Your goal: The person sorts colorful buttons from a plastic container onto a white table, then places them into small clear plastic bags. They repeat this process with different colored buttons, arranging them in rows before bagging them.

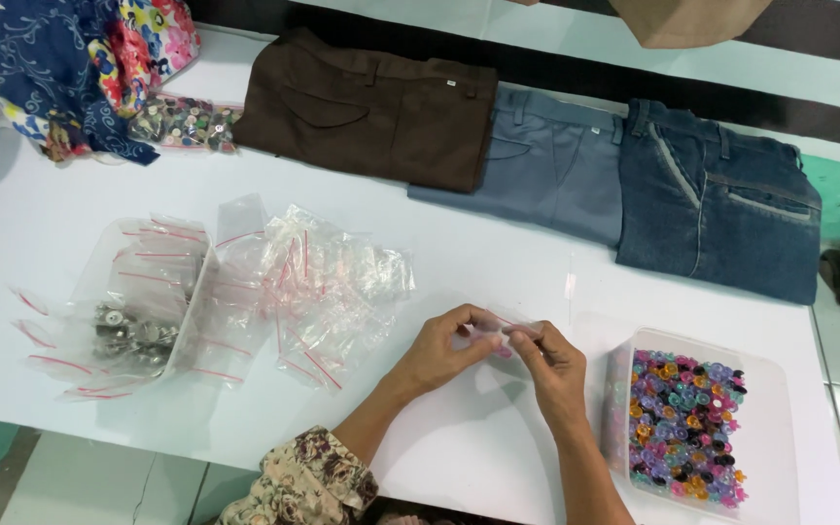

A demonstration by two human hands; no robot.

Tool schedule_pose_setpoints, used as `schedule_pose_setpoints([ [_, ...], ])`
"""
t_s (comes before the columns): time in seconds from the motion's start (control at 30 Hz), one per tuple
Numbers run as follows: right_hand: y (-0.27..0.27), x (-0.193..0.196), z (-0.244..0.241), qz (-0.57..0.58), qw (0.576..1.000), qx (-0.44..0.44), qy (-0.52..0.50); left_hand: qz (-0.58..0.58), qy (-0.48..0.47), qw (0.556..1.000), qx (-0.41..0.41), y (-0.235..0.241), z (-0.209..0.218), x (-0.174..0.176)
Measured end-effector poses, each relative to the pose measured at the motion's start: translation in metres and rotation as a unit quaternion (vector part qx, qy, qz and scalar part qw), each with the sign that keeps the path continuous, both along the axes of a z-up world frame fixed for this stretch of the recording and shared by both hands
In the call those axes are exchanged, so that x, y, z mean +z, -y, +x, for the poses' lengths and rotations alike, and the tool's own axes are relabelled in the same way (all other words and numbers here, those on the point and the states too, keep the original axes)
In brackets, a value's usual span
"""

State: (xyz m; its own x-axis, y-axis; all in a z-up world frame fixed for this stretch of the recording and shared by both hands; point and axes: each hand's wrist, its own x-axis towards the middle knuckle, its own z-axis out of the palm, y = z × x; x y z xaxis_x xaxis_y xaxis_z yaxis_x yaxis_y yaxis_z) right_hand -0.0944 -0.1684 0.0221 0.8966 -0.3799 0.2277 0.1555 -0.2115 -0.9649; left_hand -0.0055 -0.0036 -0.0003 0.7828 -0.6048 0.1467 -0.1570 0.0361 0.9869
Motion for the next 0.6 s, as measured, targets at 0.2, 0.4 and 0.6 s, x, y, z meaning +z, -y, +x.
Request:
schedule_pose_setpoints([
  [0.2,-0.008,0.003,0.001,-0.044,0.998,0.047,-0.012,-0.040,0.001,0.999,0.032,0.000,0.002,-0.005],
  [0.4,-0.002,-0.006,0.001,-0.024,0.999,0.011,0.021,-0.064,0.023,0.997,0.032,-0.001,0.000,-0.002],
  [0.6,-0.005,0.006,-0.003,-0.088,0.996,0.002,-0.015,-0.048,-0.001,0.998,0.030,-0.008,-0.001,0.017],
])
